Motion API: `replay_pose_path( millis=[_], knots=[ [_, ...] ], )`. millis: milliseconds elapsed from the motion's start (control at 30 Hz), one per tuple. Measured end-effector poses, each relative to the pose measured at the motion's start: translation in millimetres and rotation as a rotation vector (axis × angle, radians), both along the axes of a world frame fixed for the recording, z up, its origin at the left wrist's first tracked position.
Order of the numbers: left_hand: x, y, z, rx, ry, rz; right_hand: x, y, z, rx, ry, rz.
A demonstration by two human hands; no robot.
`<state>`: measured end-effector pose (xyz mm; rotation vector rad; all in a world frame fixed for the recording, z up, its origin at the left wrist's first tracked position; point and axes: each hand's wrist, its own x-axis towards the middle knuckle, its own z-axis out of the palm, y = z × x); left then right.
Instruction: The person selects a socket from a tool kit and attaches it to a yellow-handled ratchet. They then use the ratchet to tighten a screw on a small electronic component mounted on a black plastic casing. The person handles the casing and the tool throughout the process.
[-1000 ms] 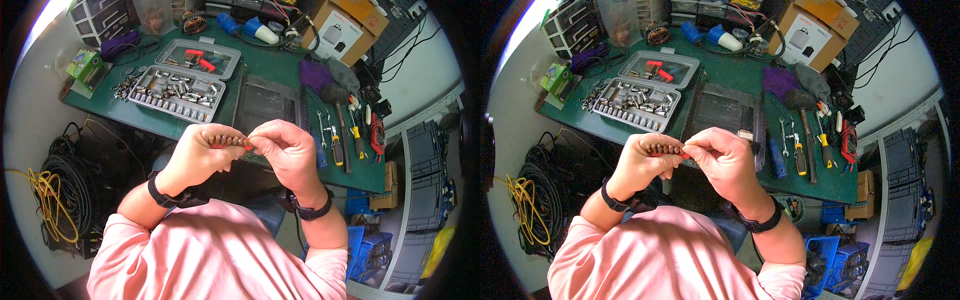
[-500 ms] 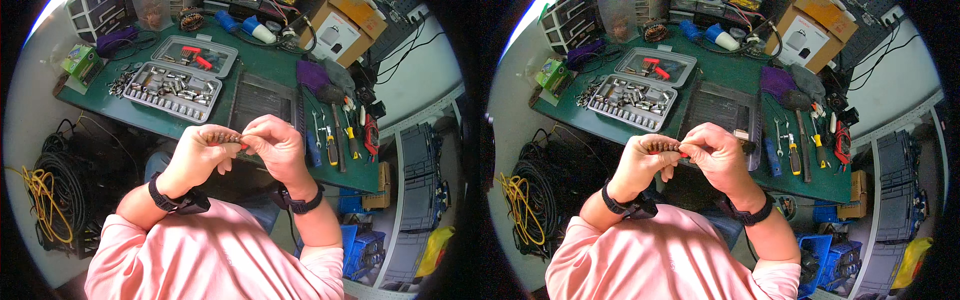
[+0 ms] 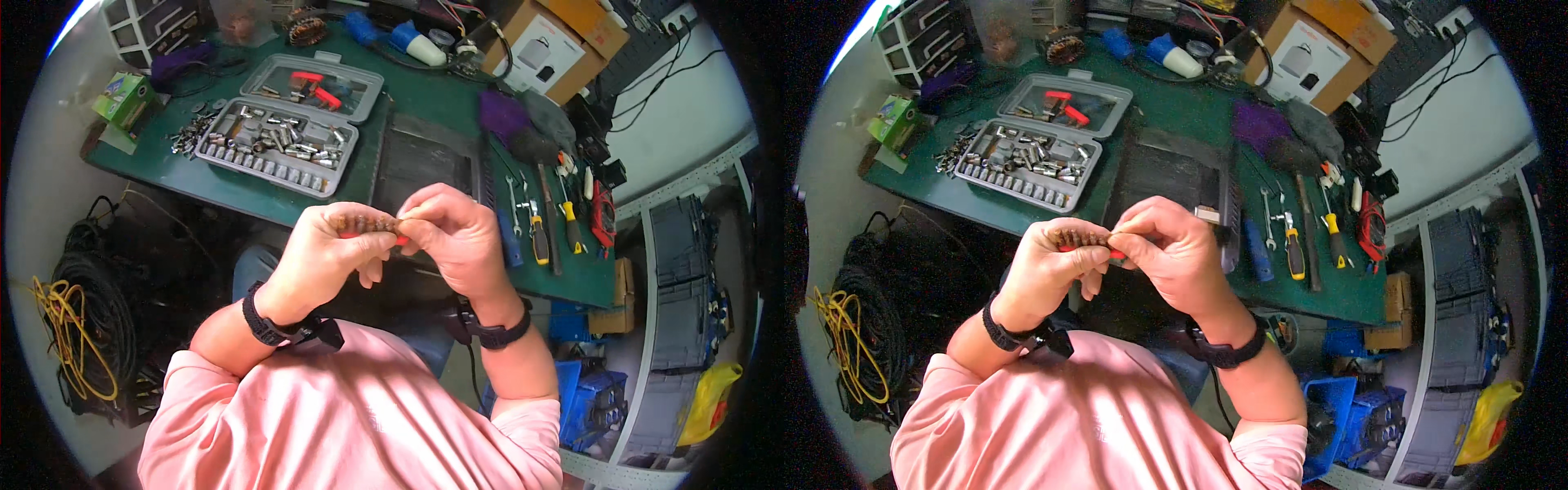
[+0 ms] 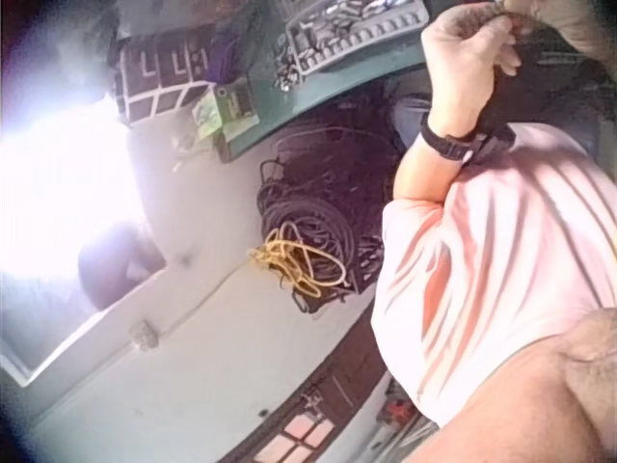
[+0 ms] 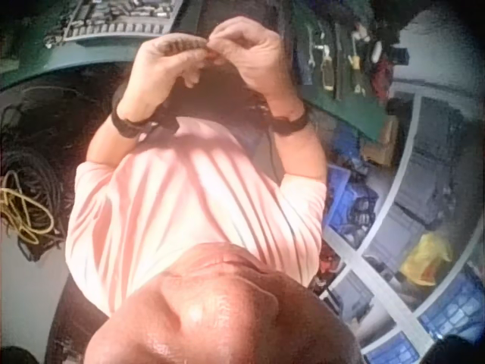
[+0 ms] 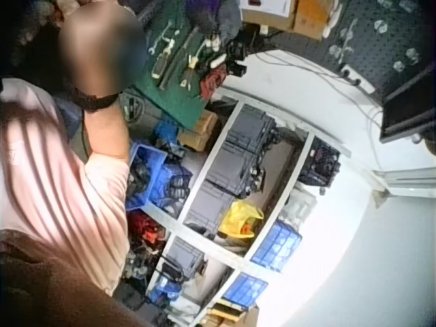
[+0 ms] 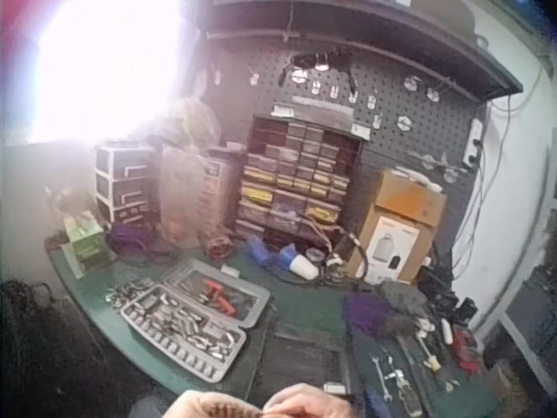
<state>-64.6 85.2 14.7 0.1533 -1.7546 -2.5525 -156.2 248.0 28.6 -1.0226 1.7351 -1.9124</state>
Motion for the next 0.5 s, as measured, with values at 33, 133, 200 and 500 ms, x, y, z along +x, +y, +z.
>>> replay_pose_path(
  millis=[33,133,200,500],
  knots=[
    [0,-2,2,-0.028,0.027,0.011,0,1,6,0.034,0.027,0.001],
    [3,-9,10,-0.177,-0.011,-0.037,-1,3,21,0.201,0.279,0.029],
    [6,-15,9,-0.257,0.024,-0.04,5,-2,33,0.327,0.387,0.04],
    [25,-70,-9,-0.02,0.1,0.046,-8,-83,46,0.432,0.545,0.202]
  ],
)
